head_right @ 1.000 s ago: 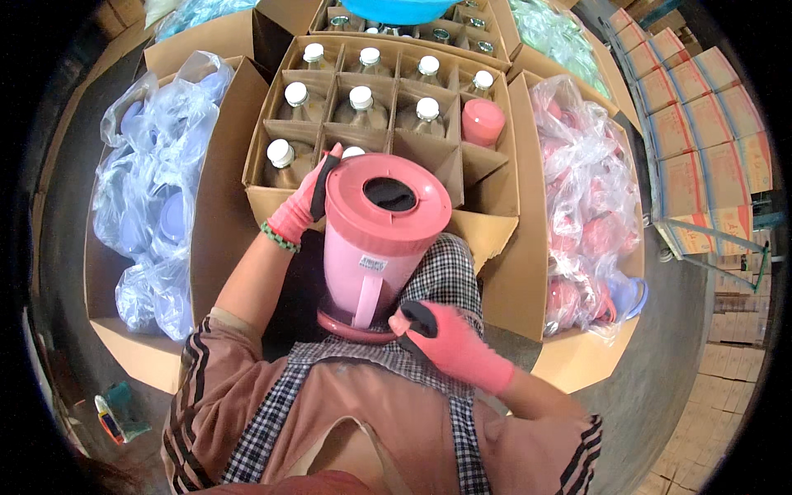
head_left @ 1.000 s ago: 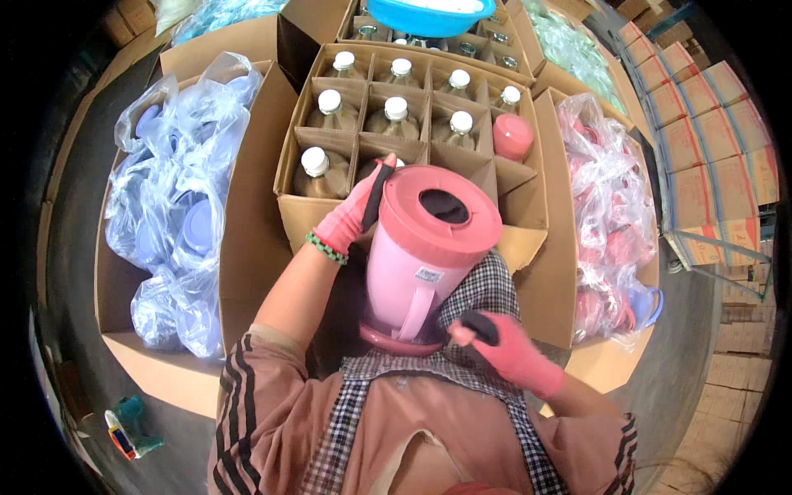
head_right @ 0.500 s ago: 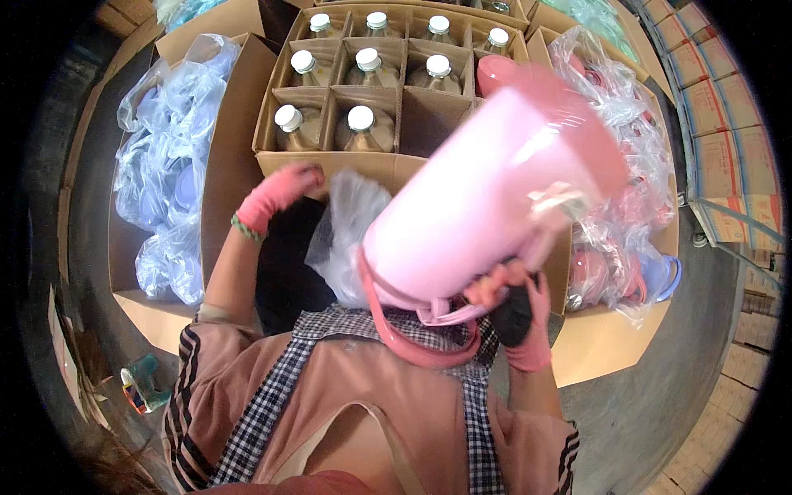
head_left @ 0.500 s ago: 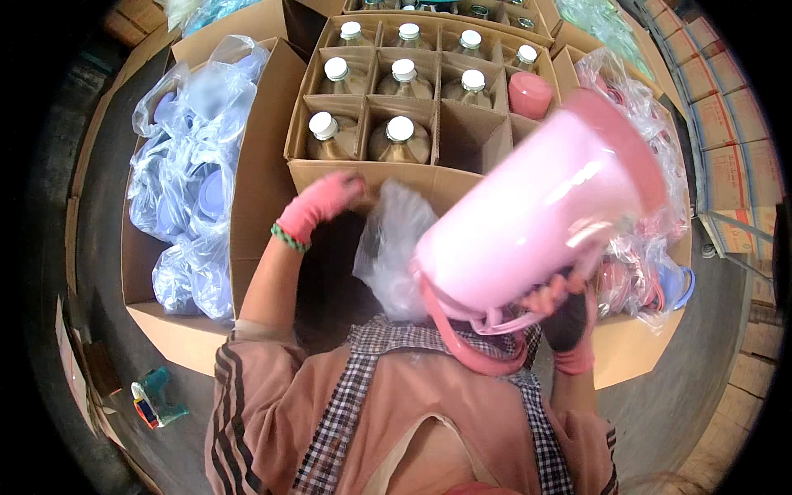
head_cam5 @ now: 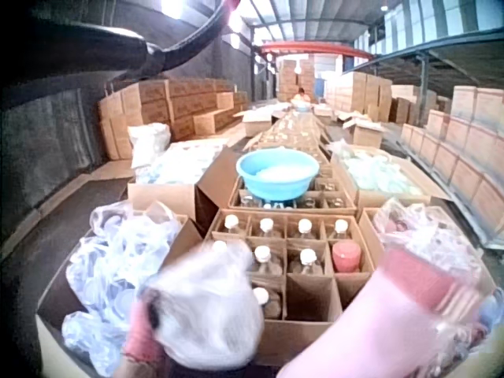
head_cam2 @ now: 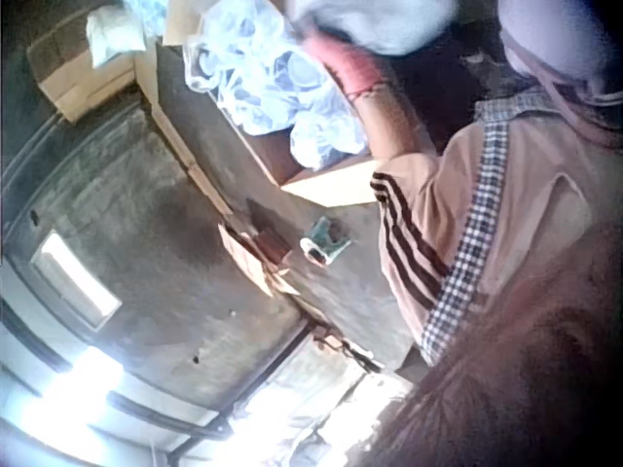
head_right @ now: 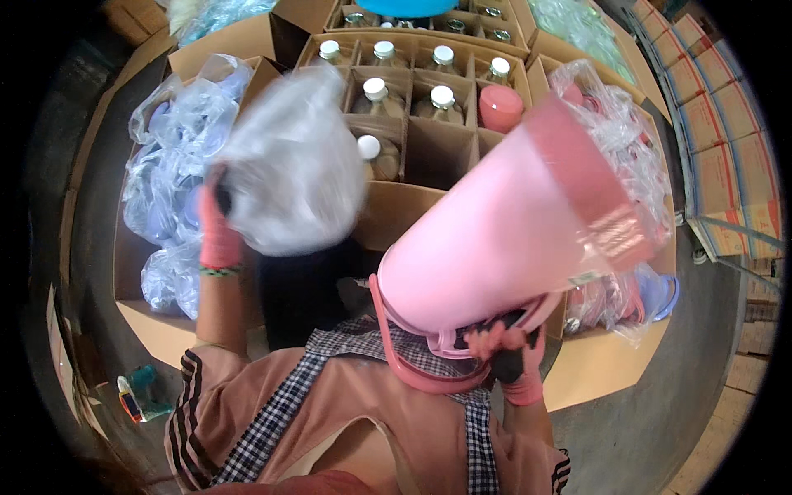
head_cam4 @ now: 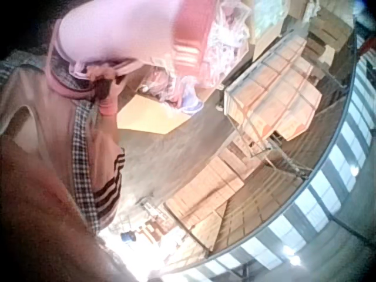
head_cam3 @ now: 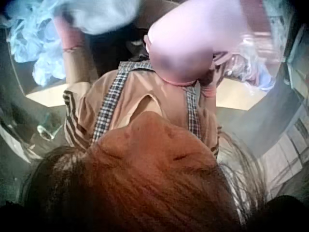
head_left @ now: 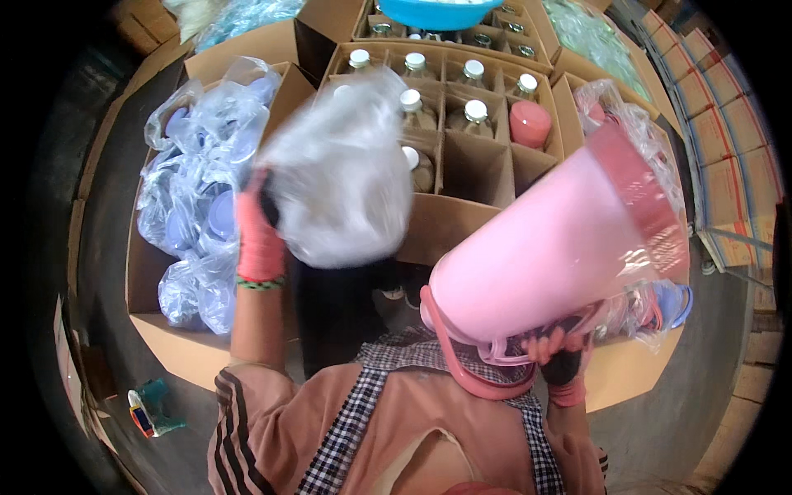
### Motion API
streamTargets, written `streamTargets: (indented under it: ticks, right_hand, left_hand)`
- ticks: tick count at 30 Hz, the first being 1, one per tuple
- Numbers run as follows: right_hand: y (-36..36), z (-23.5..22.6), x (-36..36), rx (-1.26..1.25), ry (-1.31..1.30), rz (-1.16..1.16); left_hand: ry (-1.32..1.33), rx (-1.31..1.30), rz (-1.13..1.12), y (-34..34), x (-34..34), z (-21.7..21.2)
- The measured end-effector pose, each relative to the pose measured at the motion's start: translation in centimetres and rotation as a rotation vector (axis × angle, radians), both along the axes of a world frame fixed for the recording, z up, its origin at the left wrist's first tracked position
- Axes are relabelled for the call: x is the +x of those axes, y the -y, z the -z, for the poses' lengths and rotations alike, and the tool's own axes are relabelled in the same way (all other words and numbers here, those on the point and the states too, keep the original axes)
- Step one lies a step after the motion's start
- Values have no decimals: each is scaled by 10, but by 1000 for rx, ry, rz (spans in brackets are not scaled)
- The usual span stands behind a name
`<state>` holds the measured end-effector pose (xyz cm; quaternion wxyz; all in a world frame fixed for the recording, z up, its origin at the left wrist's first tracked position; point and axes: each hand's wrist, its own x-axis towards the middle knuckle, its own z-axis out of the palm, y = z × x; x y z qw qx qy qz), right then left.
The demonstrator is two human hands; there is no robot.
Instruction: The person sits on the floor in a warehouse and packs plastic pitchers into cardboard boxes. They remove pitchers from plastic bags, inspect them, and place them into boxes alongside other items like glass jars. The person handles both purple and pink pitchers, ensuring they are properly placed within the packaging.
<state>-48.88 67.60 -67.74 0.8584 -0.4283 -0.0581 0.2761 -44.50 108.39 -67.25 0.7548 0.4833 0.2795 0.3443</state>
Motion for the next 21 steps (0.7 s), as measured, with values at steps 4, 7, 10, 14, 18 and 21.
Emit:
streamTargets:
  ticks: [4, 7, 10, 14, 18, 21]
  right_hand:
    - [-40, 49, -4, -284, -202, 40]
    - [-109, 15, 4, -684, -20, -170]
    - [-126, 0, 16, -564, -87, -484]
    - [-111, -51, 47, -1077, 688, -421]
    - [-113, -88, 111, -141, 399, 142]
    - [-143, -117, 148, -311, 443, -31]
  left_hand:
    - [184, 551, -275, -27, -21, -55]
    - [259, 591, -215, -14, -22, -52]
    - [269, 646, -21, -1, -23, -41]
    - [314, 543, 103, 6, -44, -45]
    - [327, 526, 331, 31, -58, -45]
    - [465, 763, 621, 47, -43, -69]
